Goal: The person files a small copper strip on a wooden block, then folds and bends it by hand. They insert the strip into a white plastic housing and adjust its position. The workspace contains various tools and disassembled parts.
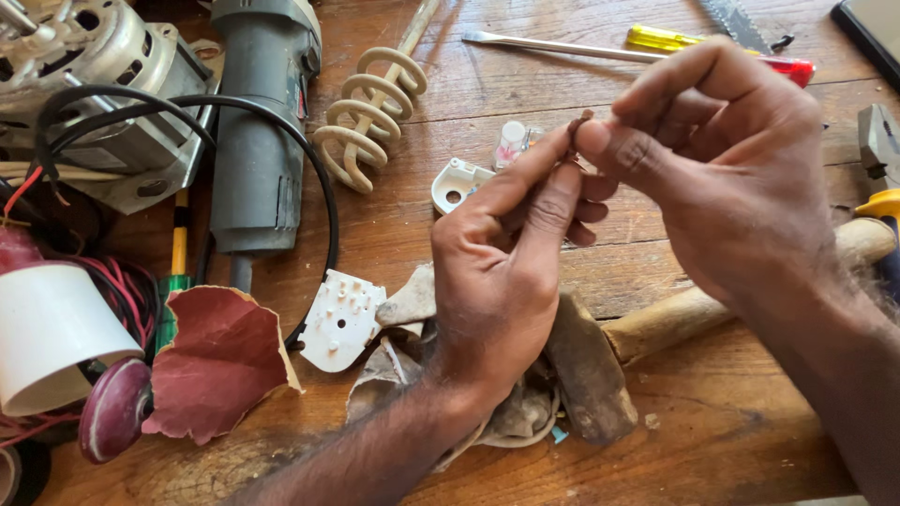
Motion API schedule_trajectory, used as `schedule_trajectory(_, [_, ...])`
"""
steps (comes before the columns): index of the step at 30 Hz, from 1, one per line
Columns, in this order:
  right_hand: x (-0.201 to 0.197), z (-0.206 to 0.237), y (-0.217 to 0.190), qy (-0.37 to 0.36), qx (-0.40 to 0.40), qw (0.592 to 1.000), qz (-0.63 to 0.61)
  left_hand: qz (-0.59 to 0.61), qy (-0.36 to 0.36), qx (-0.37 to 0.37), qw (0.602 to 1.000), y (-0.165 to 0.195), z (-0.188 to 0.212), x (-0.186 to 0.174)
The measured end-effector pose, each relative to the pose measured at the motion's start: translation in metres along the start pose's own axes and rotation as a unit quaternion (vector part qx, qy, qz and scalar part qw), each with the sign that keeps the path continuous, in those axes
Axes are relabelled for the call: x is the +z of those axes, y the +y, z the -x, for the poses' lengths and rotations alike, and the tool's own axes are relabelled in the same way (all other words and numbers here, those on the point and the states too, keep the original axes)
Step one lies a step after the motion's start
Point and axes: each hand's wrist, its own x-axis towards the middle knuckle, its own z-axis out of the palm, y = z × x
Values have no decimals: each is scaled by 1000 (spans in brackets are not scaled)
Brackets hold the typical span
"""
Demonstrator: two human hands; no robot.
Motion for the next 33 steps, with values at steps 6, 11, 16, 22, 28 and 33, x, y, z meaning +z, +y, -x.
schedule_trajectory(6, [2,1,-1,28,6,998,55,6,-17,27,999,-3,-2,-4])
schedule_trajectory(11, [-4,0,3,-33,-4,999,19,11,-16,32,999,0,-4,-6])
schedule_trajectory(16, [-5,3,7,8,-8,1000,21,8,-20,10,1000,3,-4,-6])
schedule_trajectory(22, [-7,1,8,10,1,1000,20,9,-24,3,1000,5,-4,-3])
schedule_trajectory(28, [-8,-1,7,-29,-9,999,11,7,-16,16,1000,3,-3,-3])
schedule_trajectory(33, [-2,2,4,6,26,999,-44,-3,-14,3,1000,3,-2,-5])
